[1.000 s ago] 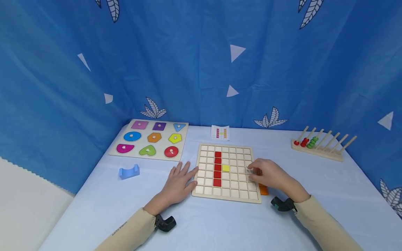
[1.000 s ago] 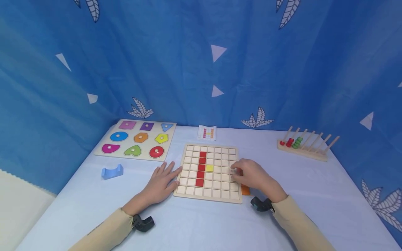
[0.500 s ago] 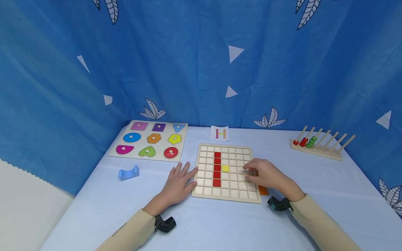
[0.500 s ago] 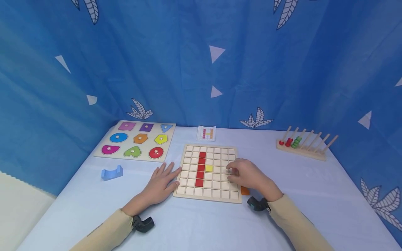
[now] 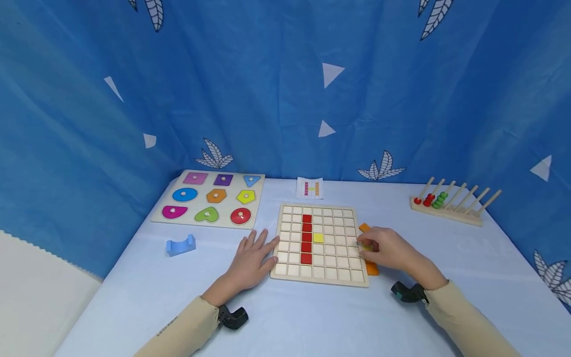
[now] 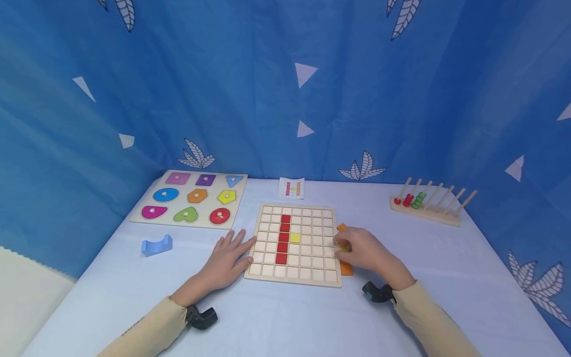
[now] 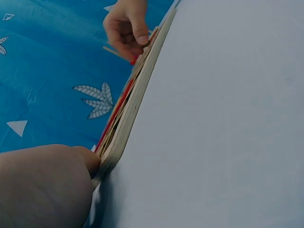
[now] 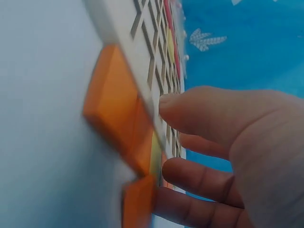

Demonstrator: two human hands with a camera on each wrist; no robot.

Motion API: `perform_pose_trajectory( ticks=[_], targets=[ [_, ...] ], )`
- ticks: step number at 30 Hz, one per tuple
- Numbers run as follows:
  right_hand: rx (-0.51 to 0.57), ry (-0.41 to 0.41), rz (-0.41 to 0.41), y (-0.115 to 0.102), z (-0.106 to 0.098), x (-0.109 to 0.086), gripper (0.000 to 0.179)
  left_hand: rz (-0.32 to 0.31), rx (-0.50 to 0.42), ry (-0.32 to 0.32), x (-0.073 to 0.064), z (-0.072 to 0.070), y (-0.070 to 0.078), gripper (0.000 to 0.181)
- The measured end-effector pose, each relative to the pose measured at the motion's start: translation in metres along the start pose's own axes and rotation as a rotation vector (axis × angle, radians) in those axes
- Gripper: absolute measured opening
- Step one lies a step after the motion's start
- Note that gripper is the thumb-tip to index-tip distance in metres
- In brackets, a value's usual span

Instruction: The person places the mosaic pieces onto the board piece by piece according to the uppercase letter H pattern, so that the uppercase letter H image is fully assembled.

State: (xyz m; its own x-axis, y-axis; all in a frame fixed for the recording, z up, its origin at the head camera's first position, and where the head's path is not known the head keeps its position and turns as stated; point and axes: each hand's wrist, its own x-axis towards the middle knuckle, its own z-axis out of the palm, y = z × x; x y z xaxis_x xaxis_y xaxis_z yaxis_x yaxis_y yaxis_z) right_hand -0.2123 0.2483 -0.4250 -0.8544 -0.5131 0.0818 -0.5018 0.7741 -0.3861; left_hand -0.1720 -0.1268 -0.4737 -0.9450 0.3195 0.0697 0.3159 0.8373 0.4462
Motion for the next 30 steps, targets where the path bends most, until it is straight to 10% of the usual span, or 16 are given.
perform_pose_trajectory(
  ticks=[30],
  targets=[
    [0.029, -0.024, 0.094, 0.019, 0.001, -0.008, 0.014, -0.002, -0.021, 0.006, 0.000, 0.000, 0.000, 0.055]
  ],
)
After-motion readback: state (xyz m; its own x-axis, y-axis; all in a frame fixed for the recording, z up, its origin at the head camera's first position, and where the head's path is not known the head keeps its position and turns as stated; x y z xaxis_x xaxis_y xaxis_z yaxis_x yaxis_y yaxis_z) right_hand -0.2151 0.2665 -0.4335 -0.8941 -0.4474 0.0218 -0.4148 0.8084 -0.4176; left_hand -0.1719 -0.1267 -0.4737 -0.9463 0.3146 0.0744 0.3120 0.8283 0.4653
